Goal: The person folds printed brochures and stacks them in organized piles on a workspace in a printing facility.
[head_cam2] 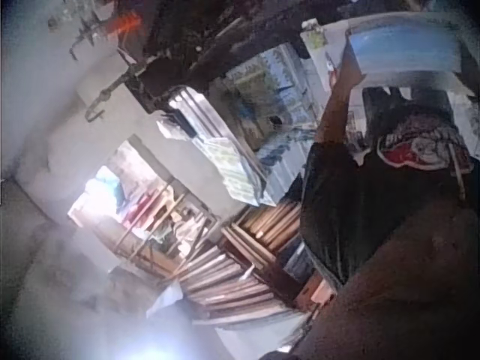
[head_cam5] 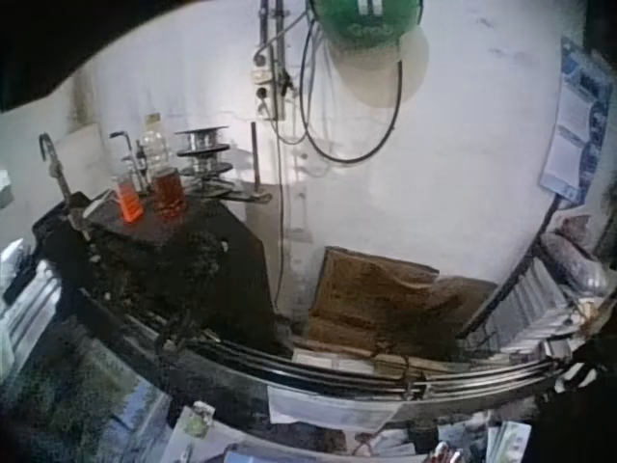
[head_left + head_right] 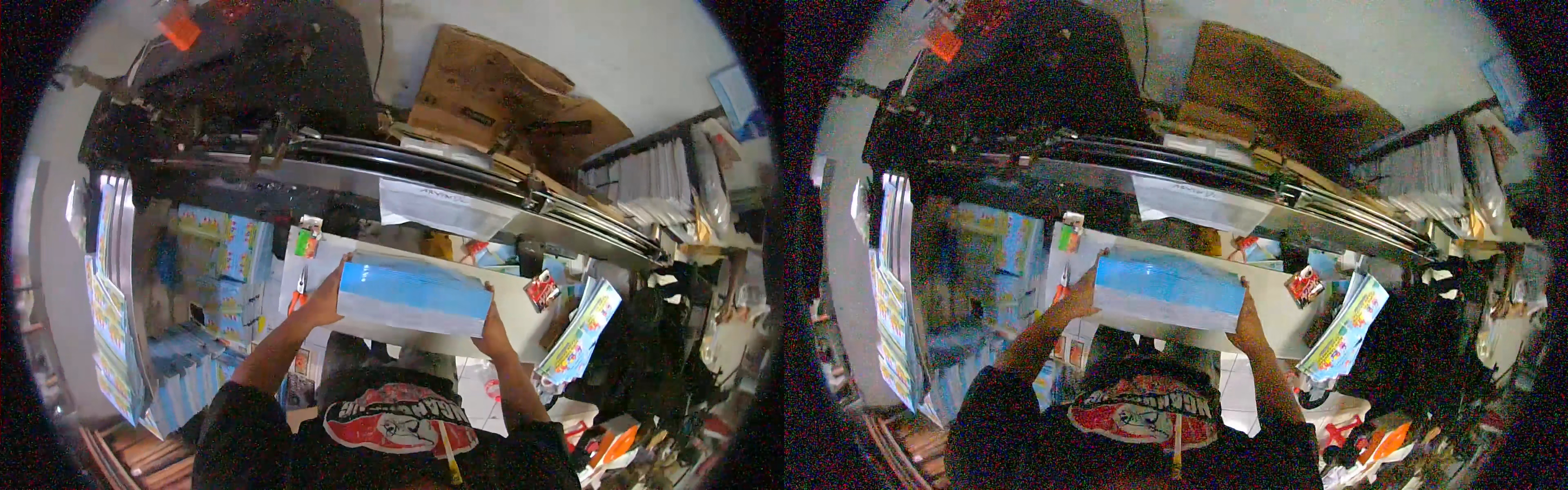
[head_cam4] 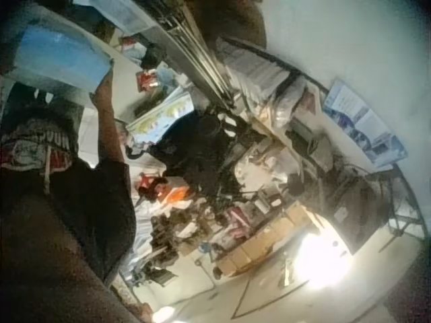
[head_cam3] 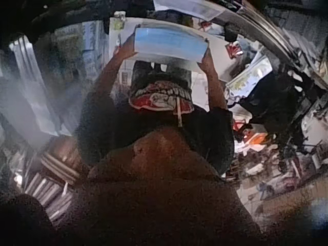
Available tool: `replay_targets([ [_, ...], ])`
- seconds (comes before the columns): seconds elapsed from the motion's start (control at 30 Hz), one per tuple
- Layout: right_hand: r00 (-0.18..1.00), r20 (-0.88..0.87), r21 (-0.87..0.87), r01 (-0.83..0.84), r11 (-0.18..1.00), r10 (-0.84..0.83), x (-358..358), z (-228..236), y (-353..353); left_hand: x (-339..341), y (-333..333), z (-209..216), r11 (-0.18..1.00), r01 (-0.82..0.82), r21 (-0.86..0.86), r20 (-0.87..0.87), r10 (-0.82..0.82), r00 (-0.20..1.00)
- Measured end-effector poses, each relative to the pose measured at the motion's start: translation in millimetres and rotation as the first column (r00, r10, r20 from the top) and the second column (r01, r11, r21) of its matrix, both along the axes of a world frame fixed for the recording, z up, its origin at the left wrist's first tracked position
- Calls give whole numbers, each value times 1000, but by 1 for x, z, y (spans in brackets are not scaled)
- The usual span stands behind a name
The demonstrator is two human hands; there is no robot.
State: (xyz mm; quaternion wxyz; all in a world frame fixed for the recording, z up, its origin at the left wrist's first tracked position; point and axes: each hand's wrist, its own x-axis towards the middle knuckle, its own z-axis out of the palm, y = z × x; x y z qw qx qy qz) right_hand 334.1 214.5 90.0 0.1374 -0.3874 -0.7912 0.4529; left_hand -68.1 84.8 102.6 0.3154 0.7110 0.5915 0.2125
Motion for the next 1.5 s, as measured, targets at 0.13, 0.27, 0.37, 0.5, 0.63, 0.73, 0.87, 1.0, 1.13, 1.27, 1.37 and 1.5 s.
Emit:
replay_targets([
  [0.13, 932, 240, 242, -329, 913, 273, 7, -13, 23, 5, 4, 13, 981, -157, -114, -8, 158, 987],
  [0.27, 927, 85, 58, -372, 927, 366, -15, 24, 34, -3, -6, 11, 972, -218, -83, 117, 227, 967],
  [0.37, 993, -46, -471, 71, 879, -105, -8, 24, 24, -8, -6, -9, 952, -229, 201, 149, 202, 968],
  [0.5, 897, 435, 93, -132, 987, 79, 62, -28, 53, 9, 4, -34, 872, -325, 365, 234, 252, 939],
  [0.63, 727, 686, 458, -399, 795, -30, 48, 23, 63, 10, -50, 21, 917, -391, 77, 298, 353, 887],
  [0.73, 840, 541, 453, -259, 853, -33, 9, 65, 21, 7, -102, 39, 905, -425, -8, 345, 401, 848],
  [0.87, 988, 143, -333, -14, 943, 65, -74, 97, -39, 0, -210, 38, 845, -535, -3, 521, 458, 720],
  [1.0, 984, -1, -734, -122, 668, 179, -153, 107, -106, -1, -321, 13, 663, -664, -347, 703, 652, 284],
  [1.13, 869, -86, -757, -376, 535, 488, -264, 121, -169, 8, -419, 21, 443, -727, -525, 749, 646, -147],
  [1.27, 771, -81, -790, -436, 431, 631, -341, 95, -199, 19, -485, 36, 306, -734, -606, 724, 594, -351],
  [1.37, 585, -58, -682, -615, 396, 809, -392, 75, -214, 40, -515, 42, 82, -740, -668, 663, 516, -542],
  [1.5, 502, 35, -762, -545, 348, 864, -454, 63, -248, 59, -529, 13, -188, -641, -744, 481, 517, -709],
])
